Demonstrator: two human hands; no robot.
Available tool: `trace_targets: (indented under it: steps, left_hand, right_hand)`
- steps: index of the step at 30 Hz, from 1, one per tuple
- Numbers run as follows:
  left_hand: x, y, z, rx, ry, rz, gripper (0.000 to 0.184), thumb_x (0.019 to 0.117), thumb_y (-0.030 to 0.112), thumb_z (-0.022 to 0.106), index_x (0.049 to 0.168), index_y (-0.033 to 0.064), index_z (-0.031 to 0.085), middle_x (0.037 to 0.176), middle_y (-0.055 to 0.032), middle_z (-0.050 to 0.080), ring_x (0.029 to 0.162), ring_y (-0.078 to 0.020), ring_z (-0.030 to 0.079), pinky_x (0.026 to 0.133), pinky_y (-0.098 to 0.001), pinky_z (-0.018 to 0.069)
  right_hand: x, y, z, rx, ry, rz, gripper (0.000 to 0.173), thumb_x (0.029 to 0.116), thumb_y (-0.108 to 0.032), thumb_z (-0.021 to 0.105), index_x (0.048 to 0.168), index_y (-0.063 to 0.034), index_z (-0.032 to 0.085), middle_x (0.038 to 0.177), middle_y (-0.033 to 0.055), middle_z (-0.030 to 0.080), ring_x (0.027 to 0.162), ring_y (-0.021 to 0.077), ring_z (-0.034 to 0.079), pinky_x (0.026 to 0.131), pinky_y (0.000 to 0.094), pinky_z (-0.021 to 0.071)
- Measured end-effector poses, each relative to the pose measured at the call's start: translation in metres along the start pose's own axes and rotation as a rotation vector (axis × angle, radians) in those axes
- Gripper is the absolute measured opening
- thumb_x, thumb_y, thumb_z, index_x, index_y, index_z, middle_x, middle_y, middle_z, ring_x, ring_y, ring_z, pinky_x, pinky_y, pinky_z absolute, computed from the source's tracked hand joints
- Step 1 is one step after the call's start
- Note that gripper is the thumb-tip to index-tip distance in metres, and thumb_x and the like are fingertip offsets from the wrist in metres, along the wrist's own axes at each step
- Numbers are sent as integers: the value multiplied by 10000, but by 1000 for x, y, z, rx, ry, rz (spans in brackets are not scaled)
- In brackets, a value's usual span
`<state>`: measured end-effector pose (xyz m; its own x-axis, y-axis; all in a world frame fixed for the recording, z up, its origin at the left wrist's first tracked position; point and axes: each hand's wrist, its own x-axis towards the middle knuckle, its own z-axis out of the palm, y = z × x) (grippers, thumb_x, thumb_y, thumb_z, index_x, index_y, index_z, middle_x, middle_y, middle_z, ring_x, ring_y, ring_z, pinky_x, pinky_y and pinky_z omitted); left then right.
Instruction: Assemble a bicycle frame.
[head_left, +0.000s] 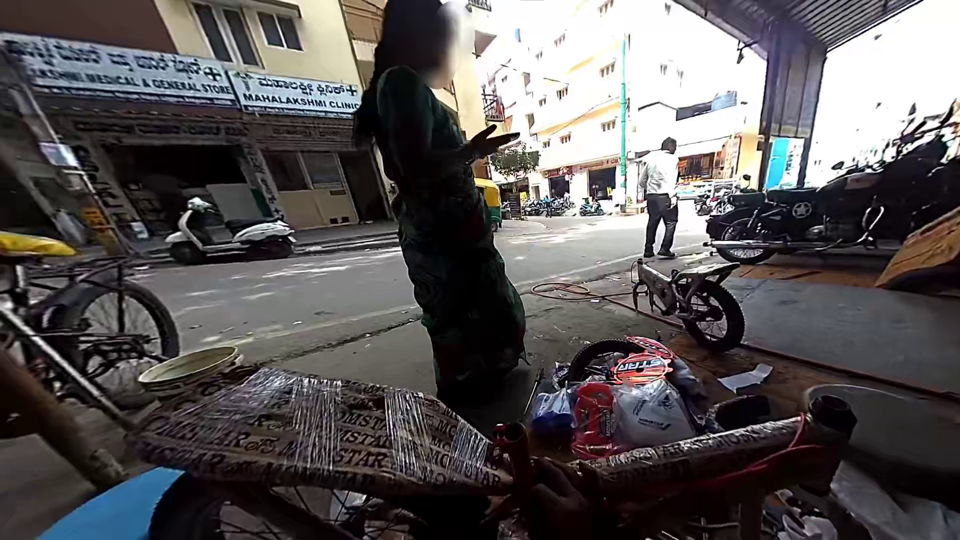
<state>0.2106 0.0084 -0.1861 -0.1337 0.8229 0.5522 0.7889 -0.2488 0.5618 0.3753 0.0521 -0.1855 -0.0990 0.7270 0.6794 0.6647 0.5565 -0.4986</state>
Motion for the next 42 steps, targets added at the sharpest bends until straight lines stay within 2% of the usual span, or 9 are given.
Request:
trace_targets:
  steps: [2,5,7,9,15,19,23,29,42]
  left_hand:
    - [13,34,-30,-46,-167,-147,373,1027,212,576,1290,-41,652,1246,-187,691,1256,-345,598,1149,-486,394]
    - [-1,-19,12,-56,167,106,300,969,262,662,1144,27,729,1049,-106,742,985,-263,708,947,-489,553]
    - [-3,-39,24,-48,234,161,300,925,255,690,1137,45,717,1025,-88,721,914,-213,702,843,-451,598]
    - [-6,-43,26,-56,238,162,283,936,263,687,1144,73,712,1088,-78,716,998,-213,688,909,-460,574]
    - [-7,-35,25,43,223,140,253,923,282,655,1065,97,754,1046,-65,737,995,-242,692,924,-490,537]
    - [-4,-38,28,37,268,192,261,936,302,623,1049,112,762,1042,-42,746,981,-198,691,928,-443,527]
    - [-5,-43,30,-28,276,229,215,966,317,609,1007,170,760,1030,-1,727,971,-142,663,919,-398,503]
    - [-9,-57,31,-76,214,288,247,1014,321,565,1087,190,761,1131,-2,718,1065,-143,641,980,-423,455]
    - [-2,-51,25,-100,197,250,260,993,340,600,1138,171,735,1121,13,729,1046,-133,658,963,-410,500]
  right_hand:
    - [3,3,-2,-11,-7,-49,156,954,-313,650,953,-237,786,1304,8,698,1292,200,604,1173,630,296]
    - [-3,3,0,-119,-116,-89,187,973,-380,627,1014,-273,775,1305,-2,682,1316,207,576,1171,653,297]
    - [1,1,2,-157,-184,-124,180,958,-337,642,1060,-260,769,1365,49,642,1342,260,551,1138,659,332]
    - [5,-3,5,-186,-188,-154,152,956,-298,637,1005,-233,765,1399,90,611,1290,283,587,1044,563,483]
    - [-2,-9,17,-142,-12,-107,182,975,-242,595,965,-202,773,1299,111,666,1193,269,639,1041,551,456]
    - [-4,-7,23,-104,53,-94,209,986,-263,577,942,-199,771,1314,100,667,1174,253,649,1006,524,485]
    - [-6,-4,16,-55,-7,-83,220,1000,-320,585,947,-212,769,1356,92,649,1235,255,624,1038,515,484]
    - [-3,-3,10,0,-53,-91,165,951,-303,640,919,-217,777,1379,102,635,1222,268,619,1017,507,482]
    - [-1,1,9,16,-80,-75,165,964,-326,652,913,-234,779,1399,58,624,1238,223,620,1031,503,503]
